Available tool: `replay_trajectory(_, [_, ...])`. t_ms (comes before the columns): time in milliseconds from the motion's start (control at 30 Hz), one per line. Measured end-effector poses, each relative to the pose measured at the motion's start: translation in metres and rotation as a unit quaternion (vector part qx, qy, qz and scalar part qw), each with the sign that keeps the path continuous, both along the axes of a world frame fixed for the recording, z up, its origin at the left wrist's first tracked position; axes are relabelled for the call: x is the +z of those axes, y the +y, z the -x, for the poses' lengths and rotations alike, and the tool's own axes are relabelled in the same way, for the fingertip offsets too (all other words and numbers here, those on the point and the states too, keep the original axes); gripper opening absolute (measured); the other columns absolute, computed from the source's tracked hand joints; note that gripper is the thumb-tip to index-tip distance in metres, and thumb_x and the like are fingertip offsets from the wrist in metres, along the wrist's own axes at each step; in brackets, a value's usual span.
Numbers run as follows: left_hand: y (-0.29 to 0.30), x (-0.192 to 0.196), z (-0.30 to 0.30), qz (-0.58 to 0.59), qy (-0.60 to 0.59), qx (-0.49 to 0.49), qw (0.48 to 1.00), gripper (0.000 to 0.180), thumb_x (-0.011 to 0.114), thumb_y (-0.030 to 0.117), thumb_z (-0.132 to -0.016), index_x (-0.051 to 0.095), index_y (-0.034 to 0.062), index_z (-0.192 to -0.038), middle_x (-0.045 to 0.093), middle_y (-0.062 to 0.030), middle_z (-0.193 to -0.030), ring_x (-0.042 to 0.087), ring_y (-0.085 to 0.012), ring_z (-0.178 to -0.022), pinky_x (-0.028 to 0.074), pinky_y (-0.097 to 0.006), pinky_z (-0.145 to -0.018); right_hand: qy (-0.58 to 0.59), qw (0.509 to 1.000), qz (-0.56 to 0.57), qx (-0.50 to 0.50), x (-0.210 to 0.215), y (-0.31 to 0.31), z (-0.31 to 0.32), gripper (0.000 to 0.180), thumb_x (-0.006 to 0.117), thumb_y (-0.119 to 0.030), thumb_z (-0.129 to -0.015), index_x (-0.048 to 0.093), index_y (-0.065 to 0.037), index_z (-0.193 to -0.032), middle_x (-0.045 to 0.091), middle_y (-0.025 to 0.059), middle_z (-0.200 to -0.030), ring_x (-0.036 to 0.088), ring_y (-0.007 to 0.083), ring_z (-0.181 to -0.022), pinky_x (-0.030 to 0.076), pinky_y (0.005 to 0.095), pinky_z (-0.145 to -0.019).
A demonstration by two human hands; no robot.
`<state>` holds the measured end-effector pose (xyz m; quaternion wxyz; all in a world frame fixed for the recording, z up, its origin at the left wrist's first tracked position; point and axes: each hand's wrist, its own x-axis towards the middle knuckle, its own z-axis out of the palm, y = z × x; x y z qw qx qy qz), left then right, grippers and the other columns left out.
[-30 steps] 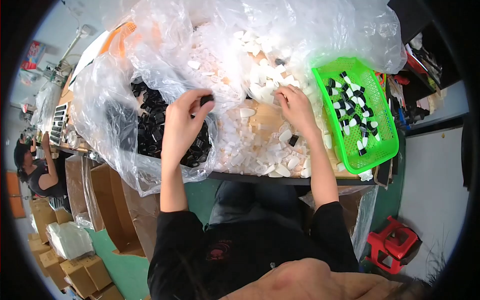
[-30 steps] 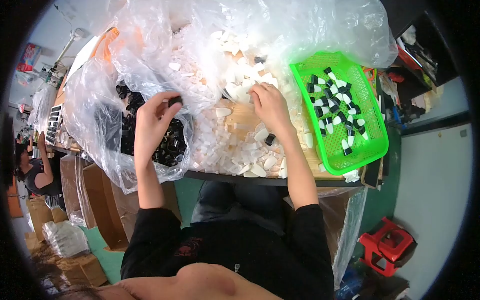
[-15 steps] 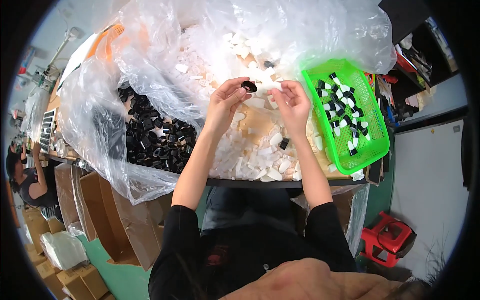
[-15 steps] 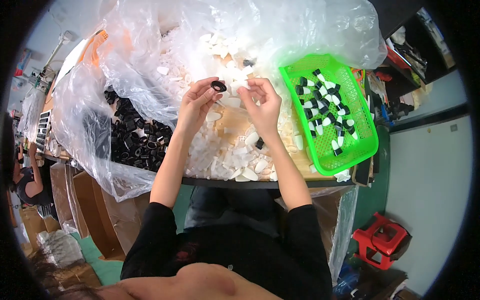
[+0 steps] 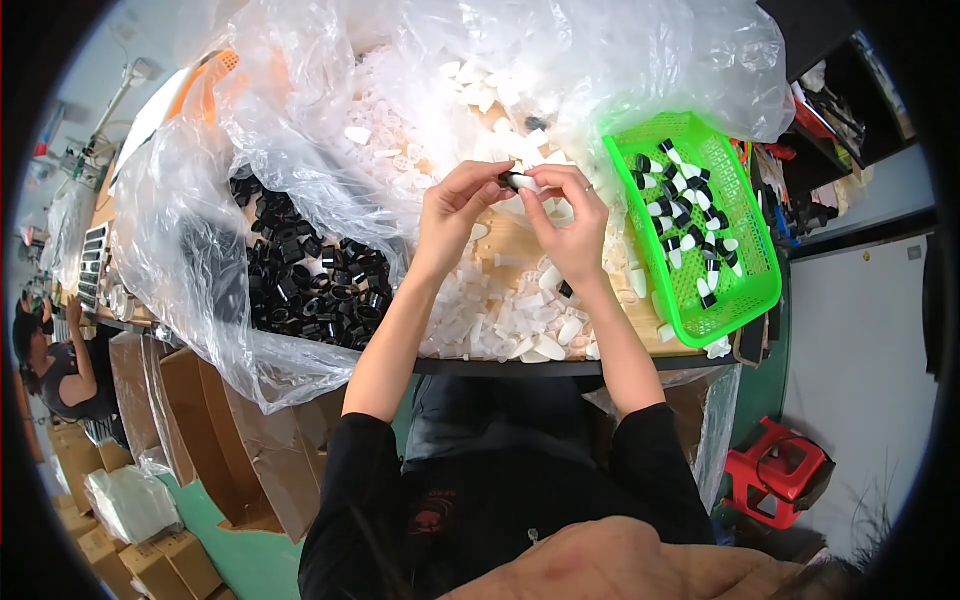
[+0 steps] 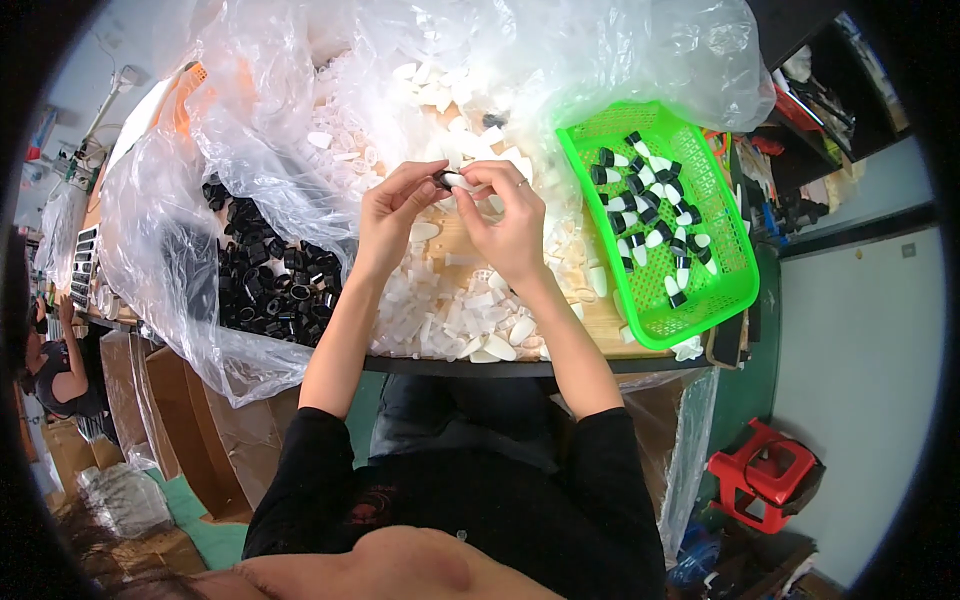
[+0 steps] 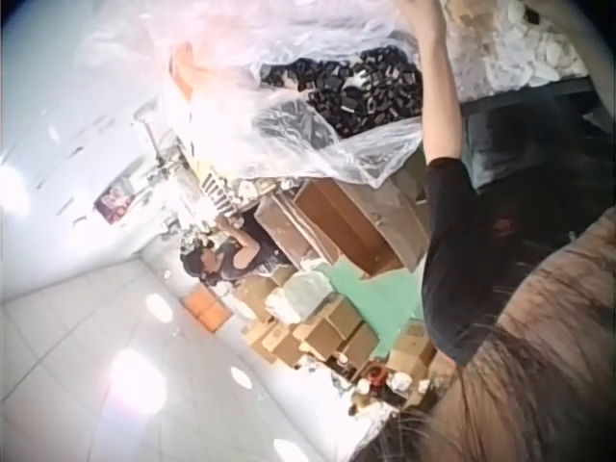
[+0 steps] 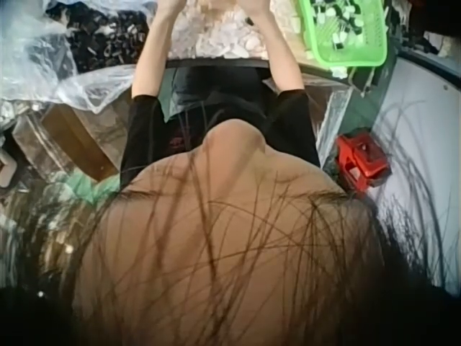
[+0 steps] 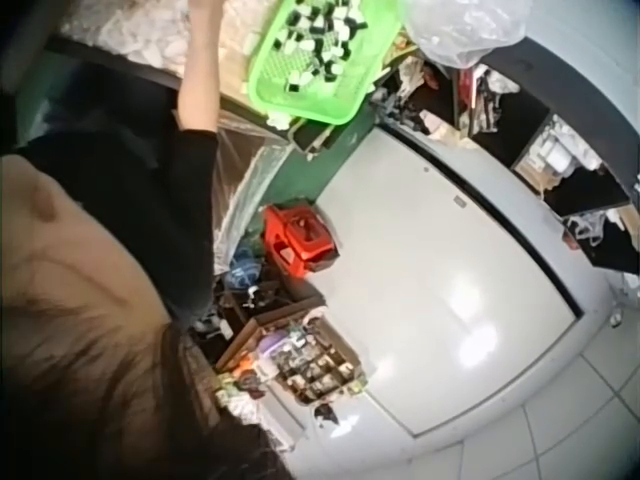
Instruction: Assembling small black and white plastic components by hand in a workshop environment.
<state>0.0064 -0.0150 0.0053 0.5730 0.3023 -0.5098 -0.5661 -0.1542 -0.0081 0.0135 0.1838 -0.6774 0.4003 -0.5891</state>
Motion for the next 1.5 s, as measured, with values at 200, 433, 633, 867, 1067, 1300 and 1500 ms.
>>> replay_trajectory(200, [0.003,-0.004,0.002,0.019,-0.049,0.031,0.998,0.026,0.055,-0.008,-0.092,0.062,-0.0032,-0.117,0.062,-0.0061,-0.109,0.06,-0.0126,-0.103,0.049,-0.025,-0.09,0.004,0.999,-0.023,0.037,0.006,0.004,-0.001,0.022,0.075,-0.002,-0.078,0.061,-0.001,-0.094,0.067,0.0089,-0.099,0.065,0.0141,-0.076,0.052,0.0249,-0.069])
replay_trajectory(433, [0.003,-0.004,0.01,0.038,-0.069,0.094,0.992,0.024,0.054,-0.007,-0.092,0.056,-0.001,-0.115,0.056,-0.0026,-0.095,0.056,-0.0082,-0.088,0.048,-0.023,-0.08,-0.031,1.0,0.004,0.005,0.003,0.009,-0.005,0.042,0.078,-0.001,-0.076,0.055,0.0,-0.111,0.07,0.0098,-0.099,0.064,0.0113,-0.077,0.052,0.0245,-0.074])
replay_trajectory(633, [-0.003,-0.011,0.008,0.009,-0.04,0.101,0.994,0.018,0.056,-0.003,-0.093,0.056,-0.0009,-0.111,0.059,-0.0039,-0.097,0.057,-0.0088,-0.09,0.048,-0.024,-0.082,0.024,0.999,0.035,-0.017,0.004,0.008,-0.004,0.032,0.078,-0.001,-0.074,0.061,-0.002,-0.101,0.071,0.0092,-0.099,0.064,0.013,-0.074,0.052,0.0252,-0.068])
replay_trajectory(867, [0.001,-0.009,0.001,-0.064,0.074,-0.054,0.994,0.01,0.057,0.006,-0.096,0.058,0.0002,-0.103,0.065,-0.008,-0.104,0.061,-0.0126,-0.095,0.049,-0.027,-0.086,0.05,0.995,0.086,-0.023,0.007,0.007,-0.002,0.025,0.078,0.001,-0.072,0.066,-0.004,-0.093,0.071,0.009,-0.094,0.065,0.0173,-0.074,0.053,0.0266,-0.066])
replay_trajectory(1067, [0.003,-0.014,0.004,-0.062,0.174,-0.077,0.98,0.007,0.054,0.007,-0.097,0.057,0.0013,-0.1,0.065,-0.0088,-0.102,0.063,-0.0131,-0.091,0.05,-0.024,-0.082,0.05,0.988,0.143,-0.032,0.014,0.015,-0.006,0.029,0.079,0.001,-0.072,0.065,-0.004,-0.097,0.07,0.0081,-0.093,0.068,0.0198,-0.078,0.055,0.0288,-0.067])
replay_trajectory(1300, [0.004,-0.014,0.008,-0.055,0.192,-0.074,0.977,0.005,0.053,0.006,-0.097,0.055,0.0019,-0.1,0.065,-0.0078,-0.098,0.063,-0.0117,-0.09,0.051,-0.024,-0.082,0.032,0.989,0.141,-0.031,0.015,0.016,-0.005,0.033,0.08,0.002,-0.07,0.064,-0.003,-0.099,0.07,0.0081,-0.089,0.068,0.0205,-0.079,0.055,0.0287,-0.067])
replay_trajectory(1500, [0.004,-0.015,0.01,-0.068,0.219,-0.096,0.969,0.004,0.052,0.004,-0.097,0.055,0.0017,-0.1,0.065,-0.0076,-0.098,0.063,-0.0118,-0.09,0.051,-0.024,-0.083,0.027,0.988,0.146,-0.036,0.015,0.017,-0.006,0.033,0.08,0.002,-0.07,0.064,-0.003,-0.099,0.07,0.0084,-0.089,0.069,0.021,-0.079,0.055,0.0292,-0.067])
